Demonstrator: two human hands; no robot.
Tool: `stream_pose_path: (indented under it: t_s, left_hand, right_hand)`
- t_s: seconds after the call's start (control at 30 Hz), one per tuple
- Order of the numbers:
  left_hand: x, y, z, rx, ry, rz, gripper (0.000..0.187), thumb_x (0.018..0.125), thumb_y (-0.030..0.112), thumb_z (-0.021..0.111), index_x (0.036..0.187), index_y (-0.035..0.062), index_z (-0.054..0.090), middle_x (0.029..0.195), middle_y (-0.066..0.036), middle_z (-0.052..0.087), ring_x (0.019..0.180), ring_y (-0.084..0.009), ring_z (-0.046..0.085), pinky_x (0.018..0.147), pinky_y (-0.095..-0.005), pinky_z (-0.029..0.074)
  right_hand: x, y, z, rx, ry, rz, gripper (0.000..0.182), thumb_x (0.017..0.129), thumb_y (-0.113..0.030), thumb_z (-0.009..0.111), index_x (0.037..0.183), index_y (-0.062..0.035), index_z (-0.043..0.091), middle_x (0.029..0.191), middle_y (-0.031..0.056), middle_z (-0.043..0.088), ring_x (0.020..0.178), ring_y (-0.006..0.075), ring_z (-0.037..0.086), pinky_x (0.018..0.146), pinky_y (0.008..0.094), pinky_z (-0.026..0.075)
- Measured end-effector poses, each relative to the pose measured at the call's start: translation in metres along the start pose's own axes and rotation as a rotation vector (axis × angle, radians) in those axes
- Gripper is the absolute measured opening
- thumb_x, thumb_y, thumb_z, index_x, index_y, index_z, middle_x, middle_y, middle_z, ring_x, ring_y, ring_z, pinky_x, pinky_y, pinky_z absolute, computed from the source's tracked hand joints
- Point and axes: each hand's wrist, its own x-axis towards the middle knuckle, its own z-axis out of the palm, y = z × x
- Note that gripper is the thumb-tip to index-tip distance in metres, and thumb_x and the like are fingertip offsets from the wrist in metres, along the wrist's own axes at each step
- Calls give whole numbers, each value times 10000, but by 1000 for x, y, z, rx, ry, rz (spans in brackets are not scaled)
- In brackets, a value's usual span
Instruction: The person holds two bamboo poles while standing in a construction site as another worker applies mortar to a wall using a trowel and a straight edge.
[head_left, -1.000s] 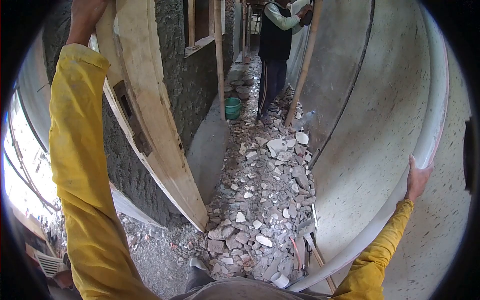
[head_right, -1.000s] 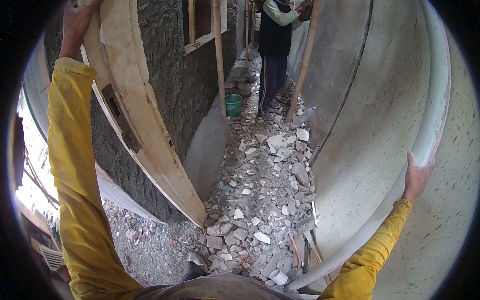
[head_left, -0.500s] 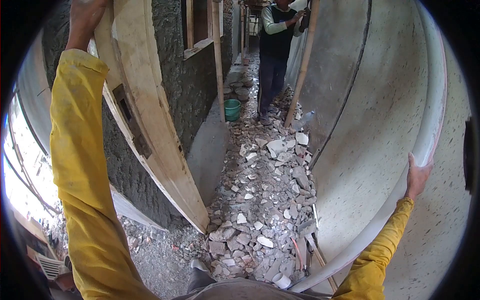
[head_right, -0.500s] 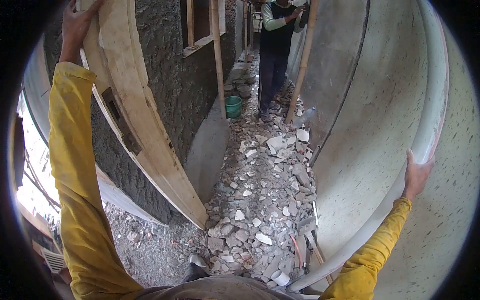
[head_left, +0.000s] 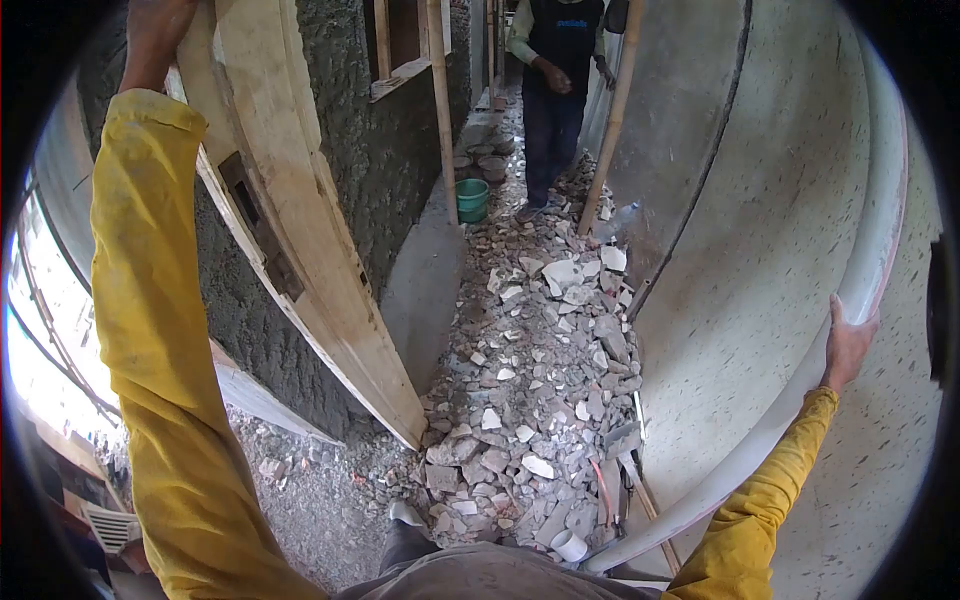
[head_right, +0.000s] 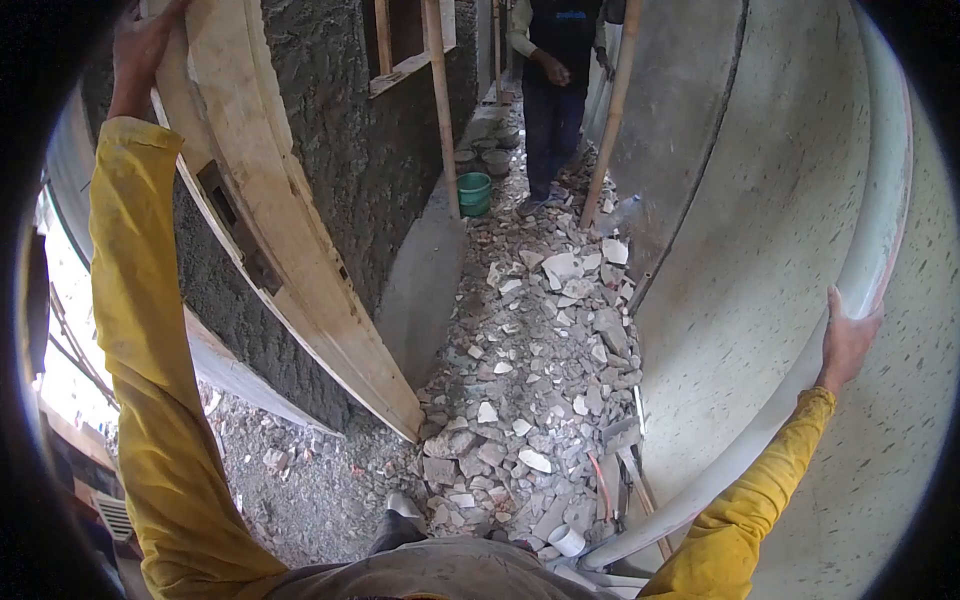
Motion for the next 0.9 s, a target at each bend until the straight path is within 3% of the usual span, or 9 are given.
stream_pose_path:
  t_s: [0.23, 0.53, 0.6, 0.9]
  left_hand:
    - [0, -2, 0, -9, 6, -63, 1010, 589, 6, 748, 1331, 33, 64, 1225, -246, 323, 1052, -331, 432, 934, -389, 428]
    - [8, -18, -2, -73, -36, 143, 930, 612, 31, 740, 1306, 20, 121, 1216, -259, 345, 1002, -357, 458, 902, -421, 437]
    - [9, -23, -7, 458, 126, 122, 1013, 546, 569, 721, 1267, -29, 335, 1215, -225, 446, 1053, -322, 512, 912, -355, 399]
    - [15, -26, -9, 475, 123, 143, 978, 530, 548, 740, 1215, -59, 397, 1158, -220, 493, 1030, -312, 519, 896, -337, 402]
  right_hand:
    - [2, 6, 5, -27, -13, 13, 861, 672, -527, 631, 1281, -9, 312, 1237, 202, 419, 1138, 326, 427, 934, 419, 344]
    - [-1, -1, -1, -21, -13, 33, 889, 658, -569, 616, 1291, -32, 299, 1242, 185, 424, 1136, 322, 434, 920, 451, 354]
    - [-2, -1, -2, -24, -30, 53, 885, 659, -569, 614, 1291, -36, 300, 1242, 184, 425, 1136, 320, 435, 918, 452, 356]
    - [2, 7, 6, -41, -26, 43, 871, 656, -566, 615, 1289, -47, 317, 1250, 174, 417, 1145, 313, 426, 926, 453, 348]
